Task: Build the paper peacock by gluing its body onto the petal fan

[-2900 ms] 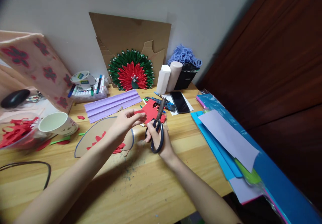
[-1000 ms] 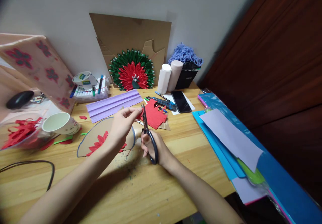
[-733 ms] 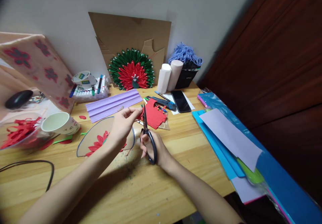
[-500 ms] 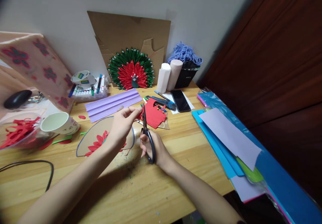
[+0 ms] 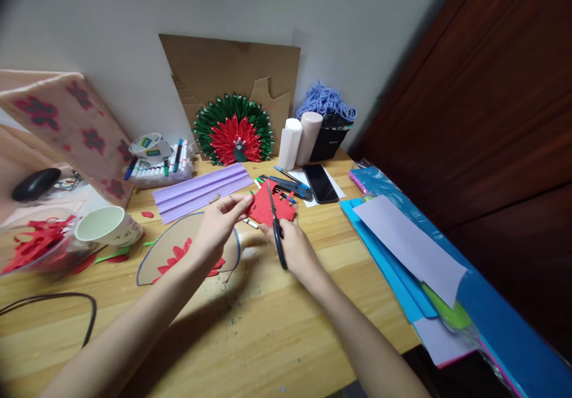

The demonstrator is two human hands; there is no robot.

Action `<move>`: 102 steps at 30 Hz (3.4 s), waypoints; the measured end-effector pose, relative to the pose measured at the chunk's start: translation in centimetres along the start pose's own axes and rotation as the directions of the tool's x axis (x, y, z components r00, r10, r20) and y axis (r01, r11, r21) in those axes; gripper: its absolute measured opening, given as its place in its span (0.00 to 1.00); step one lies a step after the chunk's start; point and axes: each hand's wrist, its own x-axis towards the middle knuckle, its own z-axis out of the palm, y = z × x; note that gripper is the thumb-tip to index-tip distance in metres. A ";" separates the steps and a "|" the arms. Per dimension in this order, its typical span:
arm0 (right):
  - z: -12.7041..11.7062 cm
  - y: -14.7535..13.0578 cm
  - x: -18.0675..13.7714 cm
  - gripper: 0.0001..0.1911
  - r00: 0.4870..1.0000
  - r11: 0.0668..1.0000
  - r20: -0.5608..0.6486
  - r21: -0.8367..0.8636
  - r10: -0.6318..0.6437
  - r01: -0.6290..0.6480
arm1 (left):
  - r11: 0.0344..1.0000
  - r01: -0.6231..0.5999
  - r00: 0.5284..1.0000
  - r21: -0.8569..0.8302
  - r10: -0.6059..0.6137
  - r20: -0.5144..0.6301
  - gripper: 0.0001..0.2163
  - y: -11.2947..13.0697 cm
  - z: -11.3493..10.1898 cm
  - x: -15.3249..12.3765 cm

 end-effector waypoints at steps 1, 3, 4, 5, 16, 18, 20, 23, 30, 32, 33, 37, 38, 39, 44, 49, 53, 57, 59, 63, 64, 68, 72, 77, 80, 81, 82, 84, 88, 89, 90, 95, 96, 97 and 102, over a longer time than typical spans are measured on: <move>-0.7 0.1 0.4 0.21 0.999 0.983 -0.036 -0.183 0.001 -0.008 | 1.000 0.012 1.000 0.004 -0.012 0.025 0.13 -0.1 -0.1 0.1; -1.7 0.7 1.2 0.15 0.994 0.891 -0.106 -0.450 0.005 -0.052 | 0.999 0.038 0.997 -0.007 -0.038 0.064 0.14 -0.2 -0.2 0.2; -2.0 1.1 1.5 0.12 0.991 0.844 -0.131 -0.532 -0.004 -0.067 | 0.999 0.049 0.997 -0.022 -0.047 0.068 0.15 -0.2 -0.3 0.2; -2.0 1.5 1.7 0.11 0.988 0.807 -0.154 -0.585 -0.017 -0.077 | 0.998 0.055 0.997 -0.040 -0.052 0.056 0.14 -0.2 -0.3 0.2; 1.2 -5.1 1.1 0.13 0.948 0.878 -0.162 0.360 -0.274 0.316 | 0.980 -0.145 0.982 -0.135 0.126 -0.142 0.11 1.0 -0.2 -0.1; 1.5 -7.5 1.6 0.12 0.940 0.799 -0.183 0.495 -0.287 0.341 | 0.972 -0.165 0.982 -0.169 0.145 -0.121 0.11 1.5 -0.4 -0.3; 1.4 -9.4 2.3 0.11 0.924 0.758 -0.222 0.527 -0.312 0.383 | 0.966 -0.195 0.978 -0.172 0.179 -0.107 0.11 2.2 -0.9 -0.5; 1.0 -10.9 3.4 0.10 0.909 0.746 -0.222 0.520 -0.352 0.416 | 0.957 -0.260 0.963 -0.127 0.246 -0.113 0.10 3.3 -2.2 -0.5; -0.4 -12.1 4.5 0.08 0.848 0.765 -0.008 0.428 -0.530 0.482 | 0.945 -0.305 0.952 0.115 0.302 0.043 0.09 5.9 -5.9 -0.7; -0.8 -12.2 4.6 0.07 0.835 0.789 0.057 0.366 -0.548 0.493 | 0.924 -0.336 0.940 0.185 0.316 0.130 0.10 6.5 -6.6 -1.0; -1.0 -12.1 4.6 0.07 0.832 0.796 0.073 0.345 -0.550 0.496 | 0.911 -0.350 0.933 0.218 0.319 0.164 0.10 6.8 -6.9 -1.2; -1.3 -12.1 4.5 0.06 0.837 0.795 0.062 0.358 -0.544 0.490 | 0.878 -0.385 0.919 0.285 0.337 0.203 0.08 7.8 -7.2 -1.7; -1.3 -12.1 4.4 0.06 0.838 0.787 0.043 0.374 -0.543 0.491 | 0.874 -0.387 0.919 0.293 0.342 0.195 0.07 7.9 -7.2 -1.7; -1.3 -12.1 4.3 0.06 0.839 0.779 0.021 0.386 -0.544 0.495 | 0.872 -0.387 0.920 0.301 0.345 0.184 0.06 8.0 -7.2 -1.7; -1.5 -12.4 3.7 0.03 0.794 0.734 -0.105 0.323 -0.599 0.597 | 0.875 -0.387 0.922 0.289 0.360 0.144 0.05 8.1 -7.0 -1.6; -2.2 -12.7 2.9 0.06 0.712 0.695 -0.171 0.154 -0.681 0.702 | 0.869 -0.422 0.906 0.260 0.411 0.098 0.06 8.3 -6.8 -2.3; -2.4 -12.8 2.3 0.07 0.675 0.671 -0.215 0.102 -0.706 0.735 | 0.816 -0.488 0.866 0.310 0.496 0.057 0.08 8.6 -6.5 -3.0; -2.5 -12.9 1.9 0.08 0.611 0.624 -0.258 0.041 -0.748 0.780 | 0.766 -0.537 0.827 0.353 0.560 0.043 0.08 8.7 -6.1 -3.6; -2.5 -13.0 1.8 0.09 0.582 0.603 -0.267 0.004 -0.768 0.798 | 0.747 -0.553 0.812 0.369 0.582 0.039 0.07 8.7 -5.9 -3.9; -2.6 -13.1 1.7 0.08 0.570 0.597 -0.261 -0.029 -0.779 0.802 | 0.661 -0.608 0.754 0.439 0.653 0.061 0.08 8.8 -5.7 -4.2; -2.6 -13.2 1.6 0.08 0.571 0.596 -0.257 -0.025 -0.780 0.803 | 0.637 -0.623 0.740 0.454 0.667 0.079 0.09 8.9 -5.7 -4.3; -2.5 -13.3 1.4 0.08 0.572 0.590 -0.257 0.007 -0.779 0.807 | 0.583 -0.666 0.706 0.466 0.694 0.141 0.12 9.0 -5.8 -4.4; -2.4 -13.4 1.2 0.08 0.627 0.642 -0.281 0.050 -0.726 0.765 | 0.552 -0.685 0.682 0.475 0.716 0.150 0.12 9.1 -5.9 -4.2; -2.3 -13.5 1.2 0.09 0.621 0.638 -0.301 0.050 -0.724 0.768 | 0.486 -0.728 0.624 0.484 0.762 0.174 0.11 8.8 -5.8 -3.9; -2.3 -13.6 1.3 0.09 0.583 0.609 -0.306 0.011 -0.753 0.793 | 0.422 -0.758 0.572 0.497 0.796 0.197 0.11 8.7 -5.8 -3.7; -2.3 -13.6 1.3 0.10 0.571 0.602 -0.309 -0.006 -0.761 0.798 | 0.411 -0.757 0.567 0.507 0.799 0.199 0.11 8.6 -5.8 -3.7; -2.3 -13.5 1.3 0.10 0.558 0.595 -0.315 -0.027 -0.767 0.803 | 0.399 -0.755 0.561 0.520 0.804 0.198 0.11 8.6 -5.9 -3.7; -2.5 -13.5 1.4 0.10 0.530 0.585 -0.337 -0.080 -0.778 0.807 | 0.377 -0.745 0.551 0.550 0.813 0.188 0.11 8.7 -6.1 -3.7; -2.7 -13.5 1.4 0.11 0.467 0.546 -0.359 -0.158 -0.808 0.823 | 0.364 -0.723 0.544 0.587 0.824 0.160 0.10 9.0 -6.5 -3.8; -2.7 -13.5 1.4 0.12 0.456 0.531 -0.350 -0.161 -0.819 0.832 | 0.370 -0.722 0.549 0.585 0.820 0.159 0.10 9.1 -6.5 -3.8; -2.7 -13.6 1.3 0.14 0.447 0.517 -0.334 -0.159 -0.830 0.841 | 0.380 -0.721 0.559 0.580 0.814 0.161 0.10 9.1 -6.5 -3.9; -2.3 -13.5 1.4 0.16 0.434 0.478 -0.291 -0.097 -0.853 0.873 | 0.442 -0.722 0.602 0.532 0.781 0.167 0.09 9.0 -5.9 -4.2; -2.2 -13.5 1.5 0.16 0.440 0.480 -0.292 -0.078 -0.849 0.874 | 0.446 -0.724 0.601 0.526 0.782 0.165 0.09 9.0 -5.9 -4.2; -2.2 -13.4 1.5 0.15 0.451 0.487 -0.290 -0.060 -0.844 0.872 | 0.444 -0.729 0.597 0.521 0.785 0.166 0.10 9.0 -5.9 -4.2; -2.3 -13.4 1.5 0.14 0.495 0.515 -0.267 -0.009 -0.827 0.857 | 0.383 -0.772 0.537 0.507 0.820 0.199 0.12 8.8 -6.1 -4.0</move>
